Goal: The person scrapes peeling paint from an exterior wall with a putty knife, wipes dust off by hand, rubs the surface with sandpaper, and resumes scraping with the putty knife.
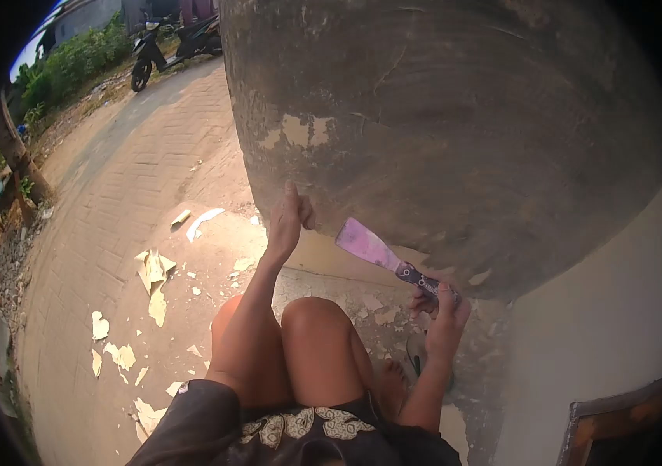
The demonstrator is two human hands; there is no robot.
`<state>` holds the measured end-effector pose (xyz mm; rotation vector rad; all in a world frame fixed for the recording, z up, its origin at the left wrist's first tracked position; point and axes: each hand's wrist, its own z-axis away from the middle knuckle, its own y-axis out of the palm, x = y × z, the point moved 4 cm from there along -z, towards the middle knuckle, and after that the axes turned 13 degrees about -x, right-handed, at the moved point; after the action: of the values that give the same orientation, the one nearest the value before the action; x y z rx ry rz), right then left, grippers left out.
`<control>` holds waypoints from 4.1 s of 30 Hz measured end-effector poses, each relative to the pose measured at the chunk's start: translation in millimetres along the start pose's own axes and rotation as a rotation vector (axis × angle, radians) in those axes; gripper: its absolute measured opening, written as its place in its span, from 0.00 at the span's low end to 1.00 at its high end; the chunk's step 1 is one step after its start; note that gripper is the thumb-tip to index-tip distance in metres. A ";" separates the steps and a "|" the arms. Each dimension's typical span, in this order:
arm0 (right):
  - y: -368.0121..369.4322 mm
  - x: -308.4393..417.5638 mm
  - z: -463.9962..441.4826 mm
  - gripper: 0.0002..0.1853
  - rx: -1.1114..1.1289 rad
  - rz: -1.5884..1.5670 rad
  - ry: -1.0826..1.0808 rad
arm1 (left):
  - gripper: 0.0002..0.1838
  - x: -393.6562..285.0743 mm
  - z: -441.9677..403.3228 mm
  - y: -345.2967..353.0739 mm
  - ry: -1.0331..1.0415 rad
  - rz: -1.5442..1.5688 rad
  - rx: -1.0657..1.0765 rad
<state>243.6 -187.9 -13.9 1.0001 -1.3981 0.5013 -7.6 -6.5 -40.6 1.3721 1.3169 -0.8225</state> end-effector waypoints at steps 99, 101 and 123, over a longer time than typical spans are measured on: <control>189.7 -64.4 11.8 0.16 0.414 0.029 0.112 | 0.19 -59.9 -32.7 26.5 0.251 -0.050 -0.348; 187.7 -64.4 8.6 0.18 0.431 0.063 0.075 | 0.20 -60.3 -31.3 25.0 0.214 -0.052 -0.333; 173.8 -62.8 4.5 0.16 0.391 0.086 0.099 | 0.20 -49.8 -20.0 37.0 0.212 0.030 -0.287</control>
<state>91.1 -84.2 -25.8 1.2112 -1.2835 0.9003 16.6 3.2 19.2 1.2703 1.5085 -0.4540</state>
